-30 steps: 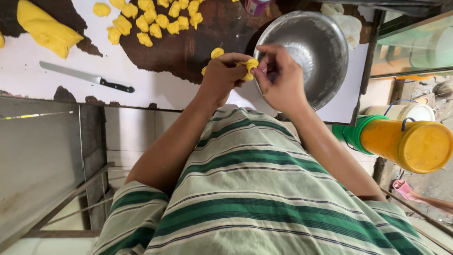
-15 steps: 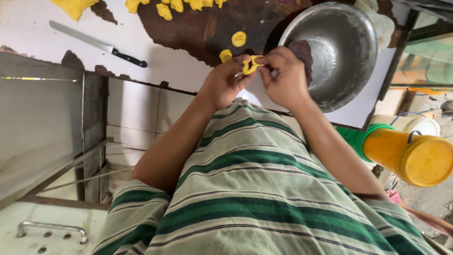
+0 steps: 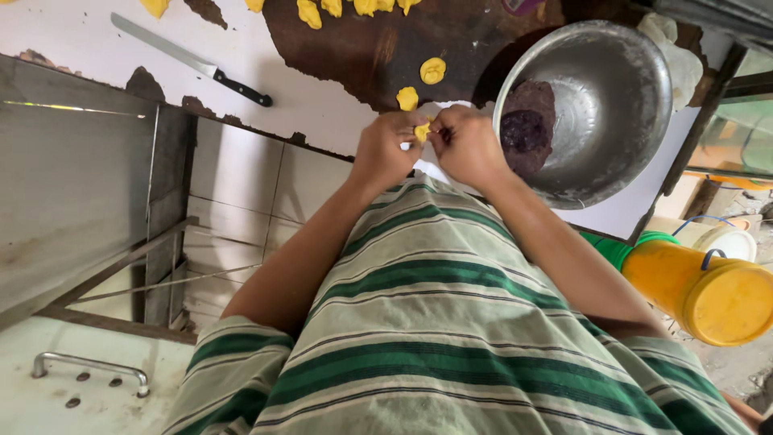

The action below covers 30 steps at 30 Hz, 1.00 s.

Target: The person repeatedly takes small yellow dough pieces, flattens them, scoops a dark filling from a metal bowl, and encloses the filling to form stuffed balls. The finished items are placed on a wooden board next to many similar pieces.

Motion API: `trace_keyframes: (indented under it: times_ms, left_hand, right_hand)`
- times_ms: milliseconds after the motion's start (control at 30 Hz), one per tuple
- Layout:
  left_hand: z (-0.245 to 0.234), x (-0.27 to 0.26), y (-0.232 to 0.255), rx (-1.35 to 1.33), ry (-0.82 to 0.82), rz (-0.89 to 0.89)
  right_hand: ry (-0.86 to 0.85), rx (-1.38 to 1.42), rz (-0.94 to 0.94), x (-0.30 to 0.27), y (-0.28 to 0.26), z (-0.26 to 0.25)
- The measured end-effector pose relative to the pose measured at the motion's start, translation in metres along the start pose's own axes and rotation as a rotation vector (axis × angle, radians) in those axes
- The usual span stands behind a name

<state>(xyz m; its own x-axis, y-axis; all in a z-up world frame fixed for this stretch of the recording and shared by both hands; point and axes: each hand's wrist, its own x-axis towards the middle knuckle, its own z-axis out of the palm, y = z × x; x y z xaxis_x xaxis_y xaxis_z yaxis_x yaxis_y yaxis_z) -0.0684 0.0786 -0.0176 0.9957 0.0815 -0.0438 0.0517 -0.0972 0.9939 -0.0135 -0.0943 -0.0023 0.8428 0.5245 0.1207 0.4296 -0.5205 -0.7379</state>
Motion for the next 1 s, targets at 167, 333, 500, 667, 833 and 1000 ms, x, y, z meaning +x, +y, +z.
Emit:
trace_keyframes:
  times_ms: [167, 333, 500, 667, 833, 1000]
  left_hand:
    - [0.003, 0.003, -0.026, 0.464, 0.071, 0.181]
    - [0.014, 0.019, -0.068, 0.594, 0.001, -0.001]
    - [0.021, 0.043, -0.101, 0.694, -0.003, -0.043]
    - [0.018, 0.039, -0.1, 0.769, -0.121, -0.158]
    - [0.007, 0.007, -0.087, 0.456, -0.036, -0.186]
    - [-0.015, -0.003, -0.084, 0.287, 0.178, -0.306]
  right_hand:
    - [0.0, 0.084, 0.238, 0.001, 0.022, 0.03]
    - [0.027, -0.011, 0.253, 0.008, 0.053, 0.059]
    - [-0.253, -0.114, 0.302, 0.039, 0.08, 0.076]
    - [-0.262, -0.119, 0.245, 0.075, 0.107, 0.051]
    - [-0.131, 0.031, 0.313, 0.13, 0.127, 0.04]
    - [-0.476, -0.279, -0.034, 0.132, 0.105, 0.071]
